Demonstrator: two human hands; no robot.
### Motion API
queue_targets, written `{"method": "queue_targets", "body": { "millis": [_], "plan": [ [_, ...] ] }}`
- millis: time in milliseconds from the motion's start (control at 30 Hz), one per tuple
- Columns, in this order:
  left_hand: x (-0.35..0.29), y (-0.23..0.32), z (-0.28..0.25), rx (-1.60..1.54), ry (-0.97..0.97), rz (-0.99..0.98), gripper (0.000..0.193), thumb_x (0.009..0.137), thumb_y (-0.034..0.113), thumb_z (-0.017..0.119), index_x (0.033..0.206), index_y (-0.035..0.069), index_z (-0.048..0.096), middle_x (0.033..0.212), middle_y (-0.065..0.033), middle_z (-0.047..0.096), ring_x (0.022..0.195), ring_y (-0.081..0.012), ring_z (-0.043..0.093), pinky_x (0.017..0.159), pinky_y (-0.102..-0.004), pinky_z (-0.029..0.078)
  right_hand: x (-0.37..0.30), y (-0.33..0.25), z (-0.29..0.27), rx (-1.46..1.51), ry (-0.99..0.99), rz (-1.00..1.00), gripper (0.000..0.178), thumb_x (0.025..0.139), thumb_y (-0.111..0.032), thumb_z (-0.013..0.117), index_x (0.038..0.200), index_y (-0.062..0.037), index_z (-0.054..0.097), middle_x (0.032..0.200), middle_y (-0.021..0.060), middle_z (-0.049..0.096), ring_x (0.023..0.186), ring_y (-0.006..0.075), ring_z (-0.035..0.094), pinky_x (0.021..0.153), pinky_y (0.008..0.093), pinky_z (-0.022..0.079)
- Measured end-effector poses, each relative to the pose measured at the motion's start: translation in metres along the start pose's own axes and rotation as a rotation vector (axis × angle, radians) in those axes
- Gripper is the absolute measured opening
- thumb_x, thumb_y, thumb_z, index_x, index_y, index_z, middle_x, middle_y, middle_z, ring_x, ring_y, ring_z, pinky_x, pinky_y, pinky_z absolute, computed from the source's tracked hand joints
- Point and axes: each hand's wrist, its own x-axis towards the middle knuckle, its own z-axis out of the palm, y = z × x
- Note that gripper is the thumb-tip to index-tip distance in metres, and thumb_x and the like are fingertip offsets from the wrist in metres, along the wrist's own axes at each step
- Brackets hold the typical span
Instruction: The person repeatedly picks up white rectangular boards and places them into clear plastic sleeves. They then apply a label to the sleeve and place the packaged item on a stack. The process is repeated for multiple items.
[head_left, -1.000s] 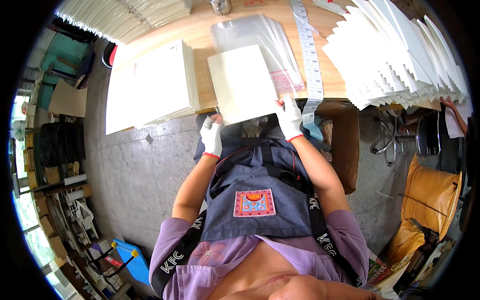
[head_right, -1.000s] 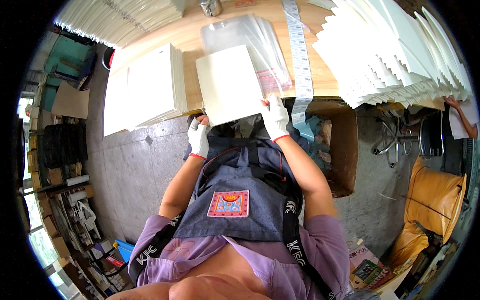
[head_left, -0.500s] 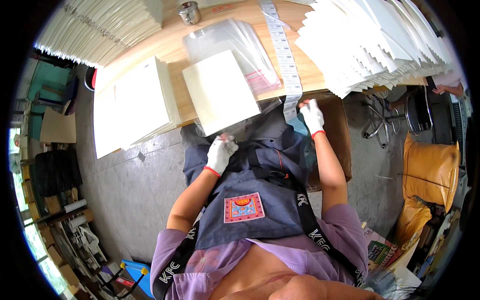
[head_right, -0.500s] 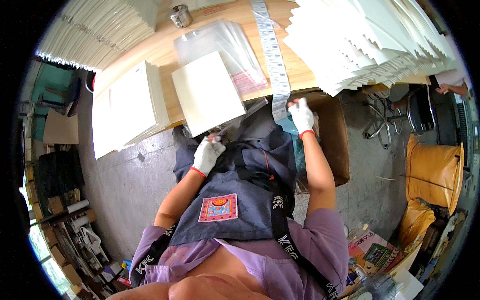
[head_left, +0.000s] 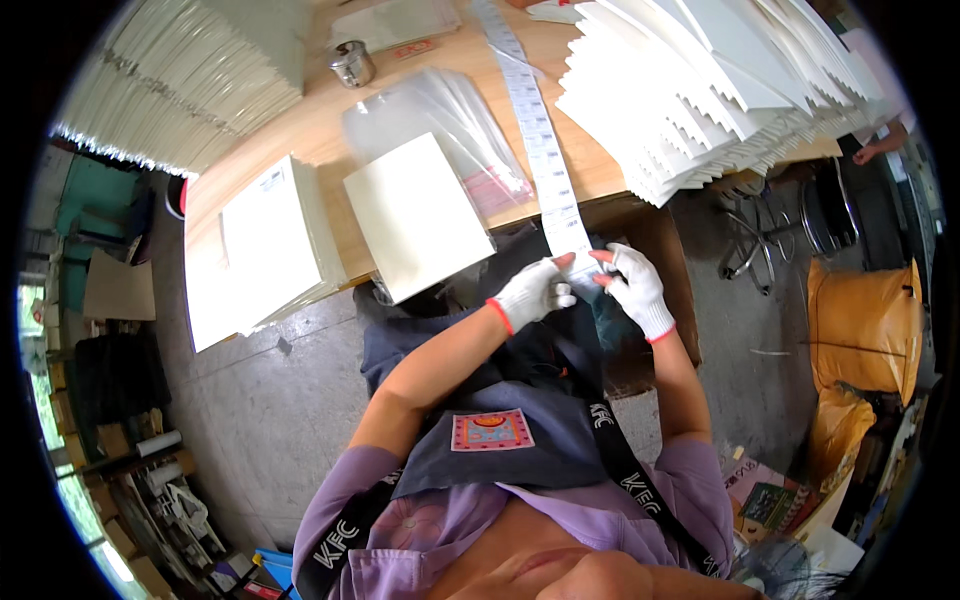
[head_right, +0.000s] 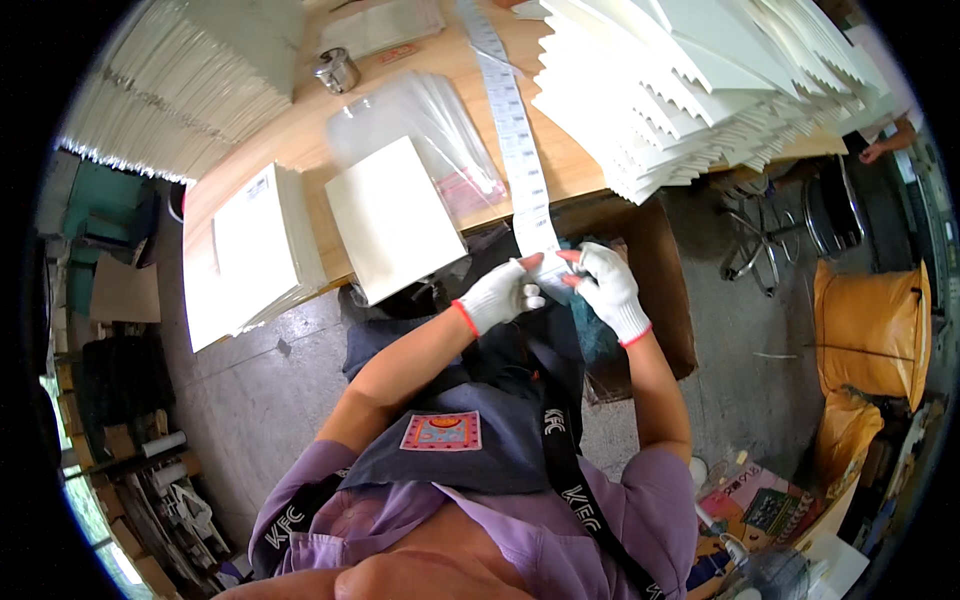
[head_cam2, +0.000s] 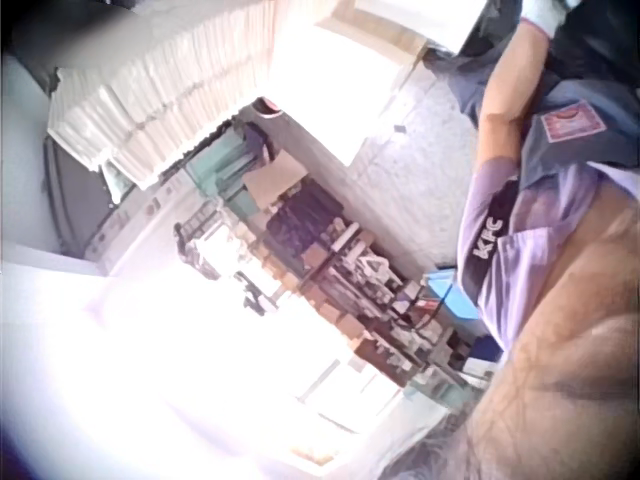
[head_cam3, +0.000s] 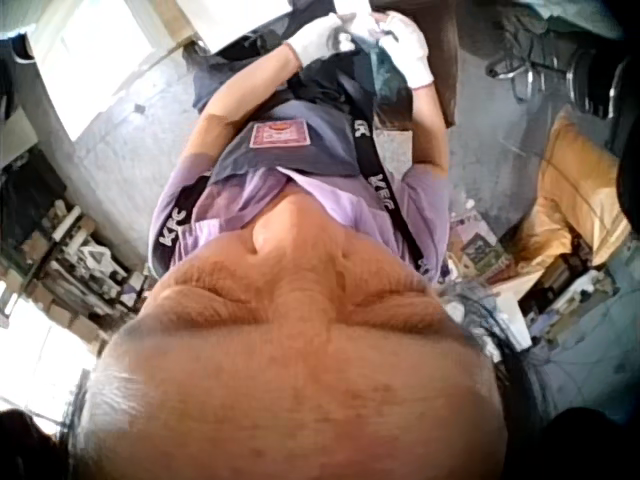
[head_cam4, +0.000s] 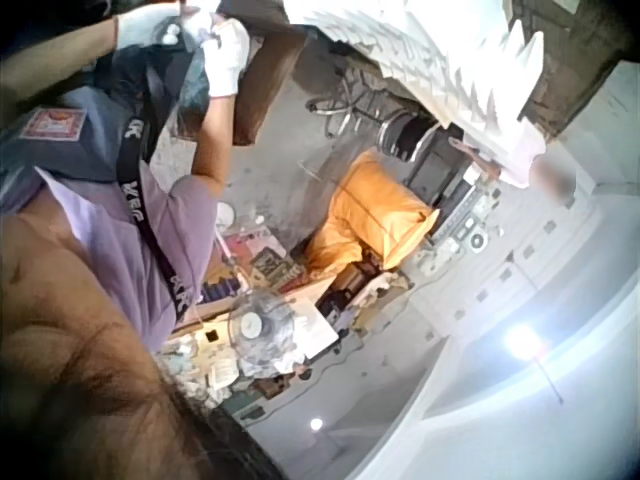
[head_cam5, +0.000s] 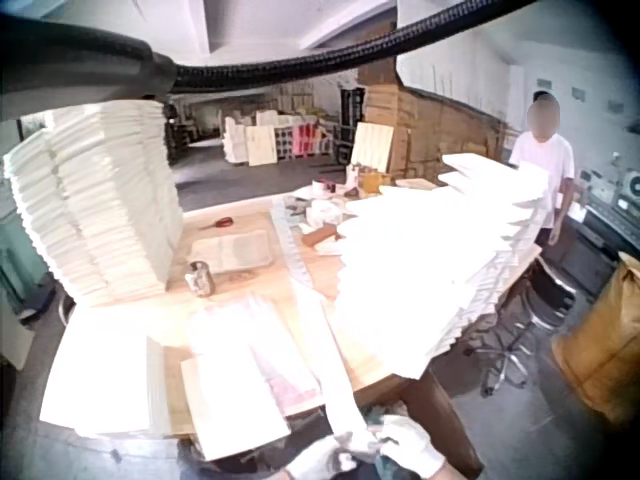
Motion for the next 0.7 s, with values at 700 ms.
{"method": "queue_targets", "body": {
  "millis": [700],
  "plan": [
    [-0.128,0.028,-0.127,-0.183,0.564,0.693,0.015,0.089,0.022,0.055,0.095,0.009,0.053,0.083,-0.0022,0.060,0.050,-0.0071,0.046,0.059,-0.0294,0.050,0.143,0.001,0.150,1.198,-0.069,0.594,0.005,0.082,-0.007,0.061,0.087,-0.0057,0.062,0.083,-0.0010,0.063,0.073,0.0056,0.053,0.067,0.0204,0.042]
  ]
}}
